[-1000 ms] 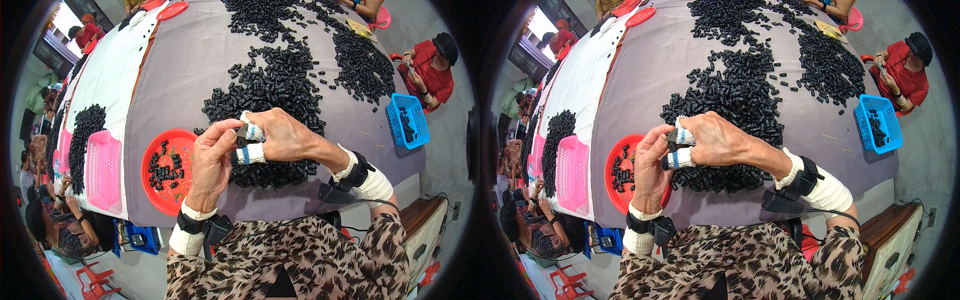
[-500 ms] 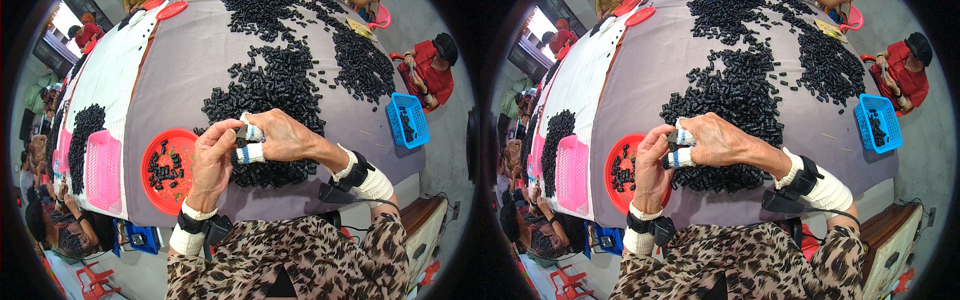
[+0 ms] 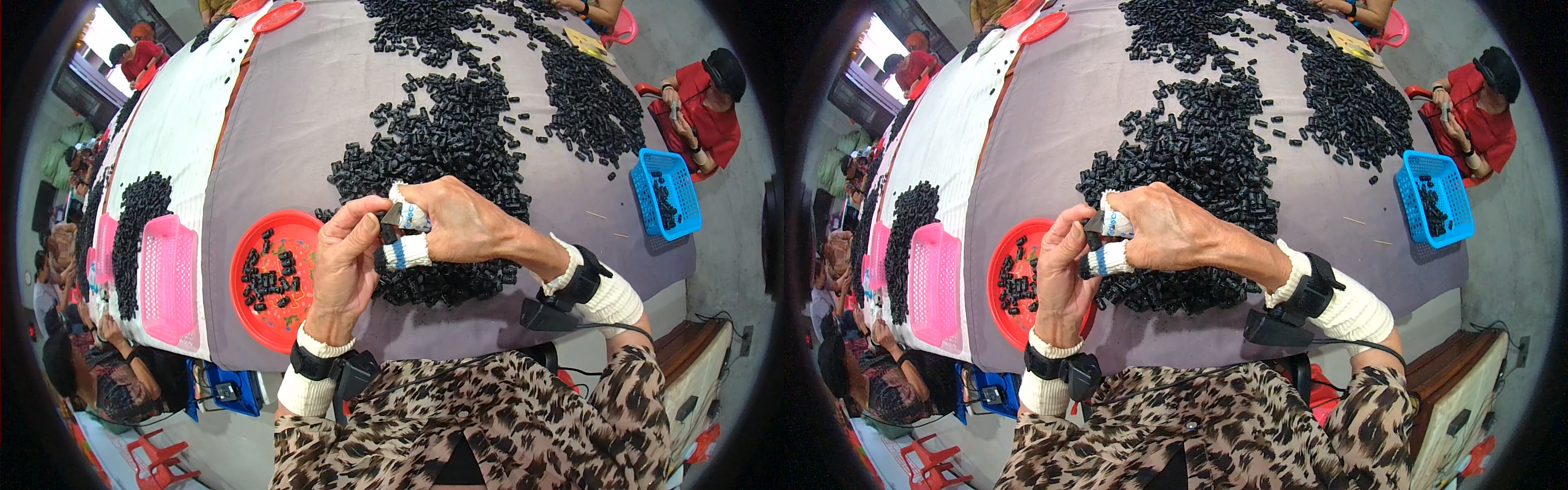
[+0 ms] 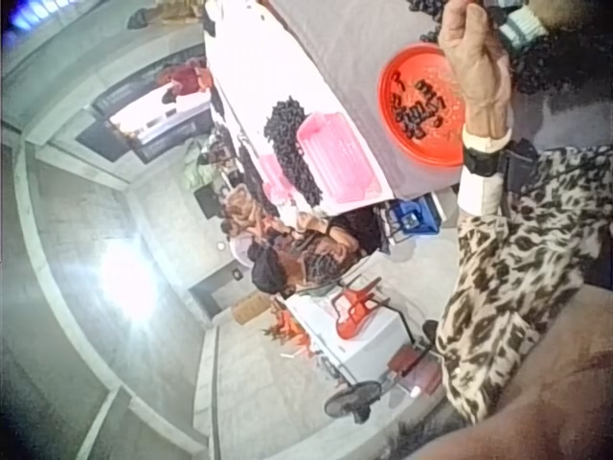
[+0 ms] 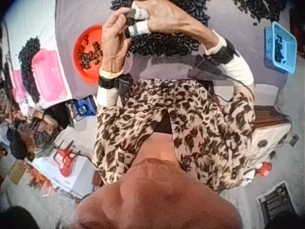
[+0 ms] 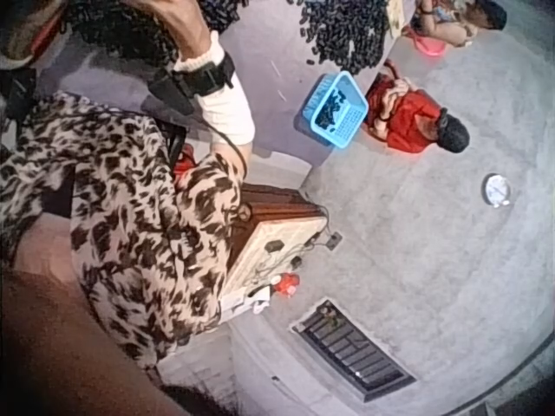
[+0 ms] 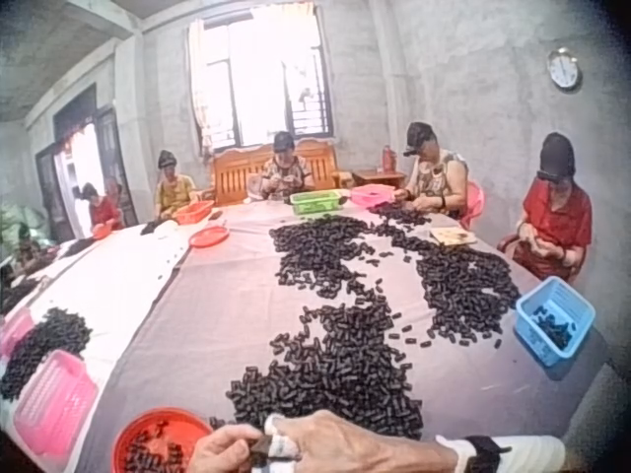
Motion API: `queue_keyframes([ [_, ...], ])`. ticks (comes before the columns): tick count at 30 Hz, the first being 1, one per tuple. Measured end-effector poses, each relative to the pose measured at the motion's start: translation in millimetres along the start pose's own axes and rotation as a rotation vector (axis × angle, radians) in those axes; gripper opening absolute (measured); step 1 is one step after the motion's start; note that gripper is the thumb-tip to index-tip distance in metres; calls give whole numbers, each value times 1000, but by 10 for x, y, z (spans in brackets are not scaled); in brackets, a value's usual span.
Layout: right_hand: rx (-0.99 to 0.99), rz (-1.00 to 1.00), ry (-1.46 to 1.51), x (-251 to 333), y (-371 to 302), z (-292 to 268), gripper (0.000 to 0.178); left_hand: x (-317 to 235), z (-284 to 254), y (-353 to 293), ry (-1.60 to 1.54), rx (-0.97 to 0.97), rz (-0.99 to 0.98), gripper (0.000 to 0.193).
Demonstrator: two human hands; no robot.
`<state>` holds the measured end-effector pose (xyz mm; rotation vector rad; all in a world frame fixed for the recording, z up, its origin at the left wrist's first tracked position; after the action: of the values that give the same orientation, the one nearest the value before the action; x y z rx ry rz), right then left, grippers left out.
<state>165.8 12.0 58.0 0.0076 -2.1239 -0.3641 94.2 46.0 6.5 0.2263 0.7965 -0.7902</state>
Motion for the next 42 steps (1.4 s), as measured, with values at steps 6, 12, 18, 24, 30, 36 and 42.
queue_keyframes([
  [6,40,18,-37,-21,2,26,31,17,-39,12,-1,-8,-10,22],
  [12,18,-14,-47,-27,4,27,26,-9,-16,7,11,-9,1,22],
  [18,7,-28,-67,6,11,18,23,-34,-31,5,25,-19,18,22],
  [24,31,-20,-92,-27,-22,66,24,-22,-81,1,75,-41,30,20],
  [30,14,-22,-64,-26,-50,57,29,16,-92,-2,21,-45,-10,21],
  [36,-21,44,30,-34,-39,-14,33,36,-18,-9,-27,-5,-42,21],
  [42,27,60,-42,-21,-14,14,33,19,-46,-12,38,-46,-16,20],
])
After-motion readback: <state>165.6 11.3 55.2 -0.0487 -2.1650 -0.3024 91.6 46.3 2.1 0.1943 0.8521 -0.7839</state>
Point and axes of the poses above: each hand's wrist, its own y-axis towards the middle knuckle, its own z-axis out of the palm, x = y × z, the point moved 10 cm from there along y, towards the middle knuckle, and after that the axes turned 11 degrees about -x, right-handed, at the moved point
